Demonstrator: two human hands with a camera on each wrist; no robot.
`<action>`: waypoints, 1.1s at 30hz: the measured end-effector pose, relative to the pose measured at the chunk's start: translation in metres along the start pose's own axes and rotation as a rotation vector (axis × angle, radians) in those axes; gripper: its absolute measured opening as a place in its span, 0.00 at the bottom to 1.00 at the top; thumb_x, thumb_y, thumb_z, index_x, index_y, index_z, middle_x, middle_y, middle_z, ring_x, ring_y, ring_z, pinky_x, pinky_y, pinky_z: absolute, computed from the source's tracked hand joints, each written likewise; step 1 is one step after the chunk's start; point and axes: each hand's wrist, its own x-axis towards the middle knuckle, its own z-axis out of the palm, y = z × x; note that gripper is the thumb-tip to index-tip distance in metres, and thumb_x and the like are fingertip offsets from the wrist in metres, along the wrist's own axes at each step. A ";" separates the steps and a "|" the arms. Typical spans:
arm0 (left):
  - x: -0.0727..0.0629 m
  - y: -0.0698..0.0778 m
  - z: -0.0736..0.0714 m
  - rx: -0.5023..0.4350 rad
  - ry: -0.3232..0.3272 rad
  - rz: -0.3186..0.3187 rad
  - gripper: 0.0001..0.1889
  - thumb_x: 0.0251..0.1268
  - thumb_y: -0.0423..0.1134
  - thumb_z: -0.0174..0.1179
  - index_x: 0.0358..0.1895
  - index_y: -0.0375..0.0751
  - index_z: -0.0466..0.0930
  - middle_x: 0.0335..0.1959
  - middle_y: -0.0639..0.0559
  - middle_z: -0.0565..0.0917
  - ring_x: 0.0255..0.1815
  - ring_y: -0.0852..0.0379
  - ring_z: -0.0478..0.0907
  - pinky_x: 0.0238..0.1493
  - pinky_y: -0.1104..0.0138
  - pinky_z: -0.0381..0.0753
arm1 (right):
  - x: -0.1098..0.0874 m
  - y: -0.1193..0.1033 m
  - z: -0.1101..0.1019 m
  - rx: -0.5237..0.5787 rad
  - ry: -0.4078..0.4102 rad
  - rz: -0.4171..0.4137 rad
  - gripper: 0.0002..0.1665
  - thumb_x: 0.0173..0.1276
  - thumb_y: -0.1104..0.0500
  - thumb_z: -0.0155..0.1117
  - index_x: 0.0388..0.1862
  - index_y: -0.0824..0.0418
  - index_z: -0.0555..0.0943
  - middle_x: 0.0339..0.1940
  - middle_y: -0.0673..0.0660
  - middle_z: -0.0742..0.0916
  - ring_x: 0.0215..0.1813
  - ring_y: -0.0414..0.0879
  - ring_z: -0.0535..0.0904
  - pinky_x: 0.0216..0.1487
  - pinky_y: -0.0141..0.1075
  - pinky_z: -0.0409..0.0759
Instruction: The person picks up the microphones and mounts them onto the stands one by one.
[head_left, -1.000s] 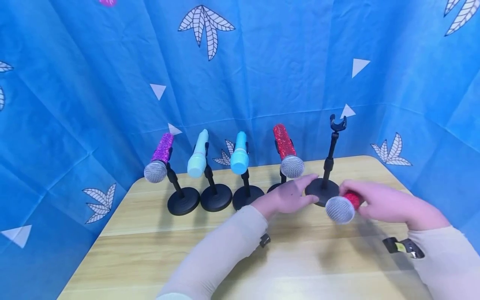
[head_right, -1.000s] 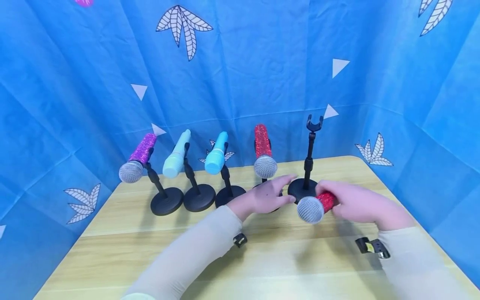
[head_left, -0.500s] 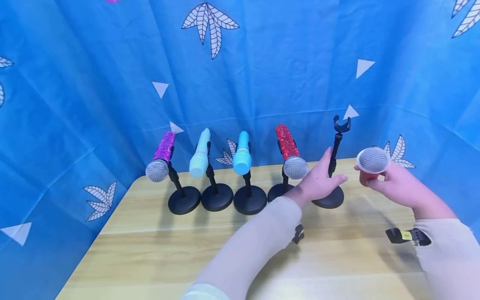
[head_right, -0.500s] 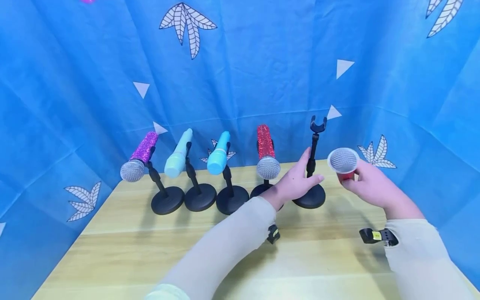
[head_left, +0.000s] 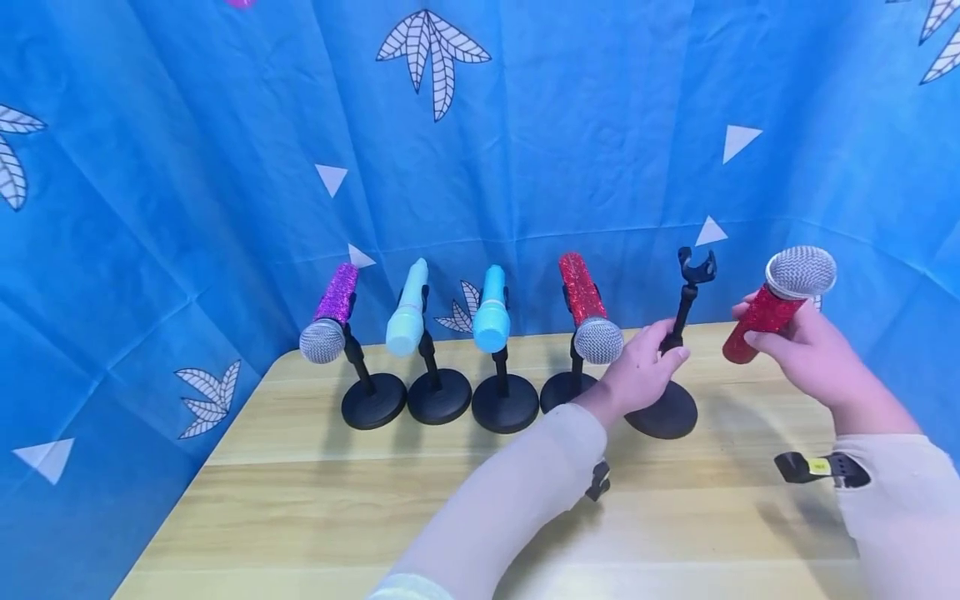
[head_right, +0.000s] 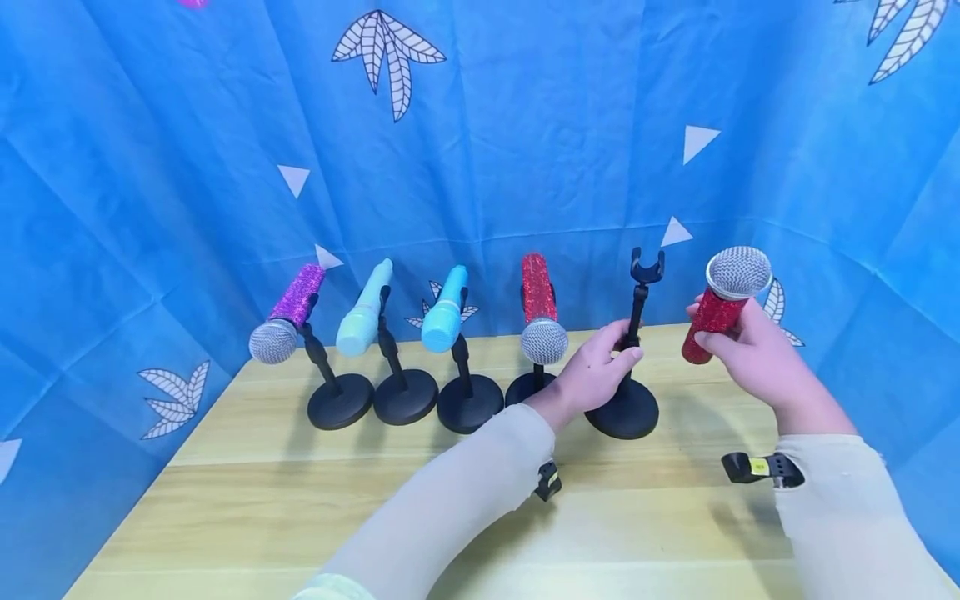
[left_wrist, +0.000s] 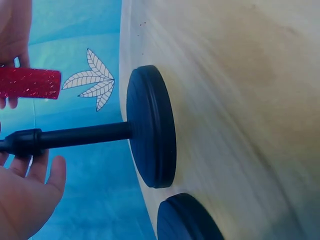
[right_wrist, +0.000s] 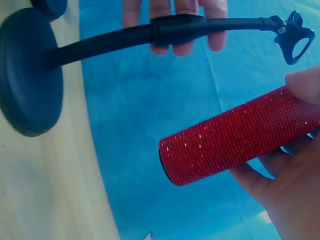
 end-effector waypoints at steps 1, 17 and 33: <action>-0.001 0.000 0.000 -0.006 0.001 0.007 0.22 0.80 0.50 0.52 0.71 0.50 0.70 0.62 0.58 0.78 0.63 0.65 0.74 0.62 0.64 0.75 | 0.001 -0.001 -0.001 0.010 0.003 -0.012 0.27 0.73 0.68 0.62 0.68 0.63 0.68 0.58 0.52 0.79 0.54 0.26 0.72 0.47 0.19 0.69; -0.038 0.009 -0.002 0.055 -0.097 0.096 0.07 0.77 0.45 0.58 0.51 0.52 0.79 0.35 0.66 0.81 0.38 0.72 0.77 0.45 0.77 0.75 | 0.010 -0.038 0.002 0.213 0.086 -0.192 0.24 0.71 0.77 0.51 0.62 0.62 0.73 0.54 0.44 0.83 0.57 0.37 0.77 0.52 0.23 0.71; -0.071 0.019 -0.012 0.122 -0.201 0.172 0.06 0.76 0.45 0.58 0.49 0.51 0.77 0.38 0.67 0.80 0.41 0.76 0.75 0.45 0.80 0.73 | 0.005 -0.091 0.021 0.822 0.051 -0.452 0.26 0.63 0.83 0.37 0.58 0.77 0.70 0.54 0.65 0.84 0.60 0.55 0.77 0.54 0.33 0.79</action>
